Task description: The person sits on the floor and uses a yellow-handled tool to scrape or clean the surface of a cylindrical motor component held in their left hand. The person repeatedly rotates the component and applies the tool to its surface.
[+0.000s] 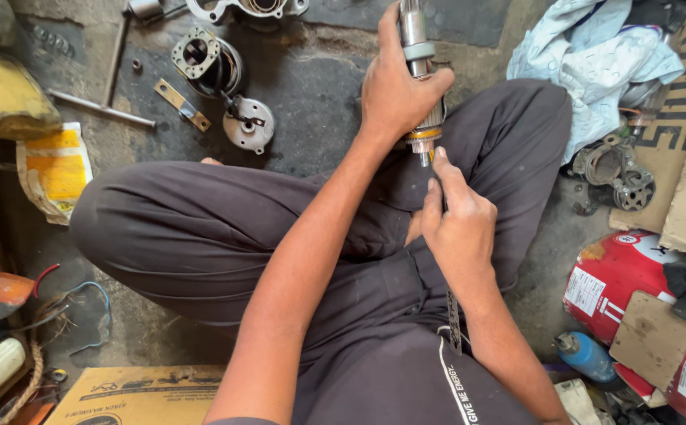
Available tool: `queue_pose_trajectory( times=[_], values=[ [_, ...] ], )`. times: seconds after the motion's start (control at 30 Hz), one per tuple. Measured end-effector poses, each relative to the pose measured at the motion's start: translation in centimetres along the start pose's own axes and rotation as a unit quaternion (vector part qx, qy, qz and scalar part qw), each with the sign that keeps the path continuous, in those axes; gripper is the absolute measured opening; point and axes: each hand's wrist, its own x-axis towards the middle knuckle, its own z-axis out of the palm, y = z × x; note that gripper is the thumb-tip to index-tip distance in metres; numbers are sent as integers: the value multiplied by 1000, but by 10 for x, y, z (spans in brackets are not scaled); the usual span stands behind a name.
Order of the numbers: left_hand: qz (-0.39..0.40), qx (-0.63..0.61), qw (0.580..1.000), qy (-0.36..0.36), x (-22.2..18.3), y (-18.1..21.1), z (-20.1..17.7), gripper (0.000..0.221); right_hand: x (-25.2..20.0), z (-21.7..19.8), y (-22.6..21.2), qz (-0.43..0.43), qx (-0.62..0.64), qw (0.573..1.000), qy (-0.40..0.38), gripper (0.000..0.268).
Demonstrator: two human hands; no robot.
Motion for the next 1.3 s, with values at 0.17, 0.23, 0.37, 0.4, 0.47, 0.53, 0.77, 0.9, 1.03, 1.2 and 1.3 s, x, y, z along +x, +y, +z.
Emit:
queue_pose_trajectory(
  times=[0.17, 0.23, 0.37, 0.4, 0.47, 0.53, 0.77, 0.9, 1.03, 1.2, 1.3],
  values=[
    [19, 15, 1000, 13, -3, -2, 2, 100, -8, 3, 3, -22, -4, 999, 27, 35],
    [20, 10, 1000, 11, 1, 0, 0, 102, -7, 3, 1, -25, -7, 999, 30, 38],
    [-9, -13, 1000, -15, -2, 0, 0, 101, -7, 5, 3, -13, -14, 999, 31, 36],
    [-17, -16, 1000, -20, -2, -1, 0, 99, -9, 6, 4, -7, -11, 999, 33, 35],
    [13, -7, 1000, -2, -4, -1, 1, 100, -11, 5, 5, -10, -5, 999, 39, 35],
    [16, 0, 1000, 2, 1, 0, -3, 101, -8, 7, 3, -30, 2, 998, 49, 38],
    [3, -11, 1000, 4, -5, -2, 3, 100, -11, 7, 5, -9, 7, 999, 40, 38],
    [9, 13, 1000, 9, 2, -1, 0, 102, -5, 8, 3, -16, 6, 999, 47, 37],
    [-15, 1, 1000, 0, -4, -4, 5, 102, -12, 9, 5, 3, -1, 999, 35, 38],
    [25, -3, 1000, 10, 1, 1, 1, 101, -6, 8, 5, -20, 1, 999, 46, 36],
    [-25, -16, 999, -17, -5, 0, 3, 101, -9, 5, 6, -2, -2, 1000, 29, 36]
  ],
)
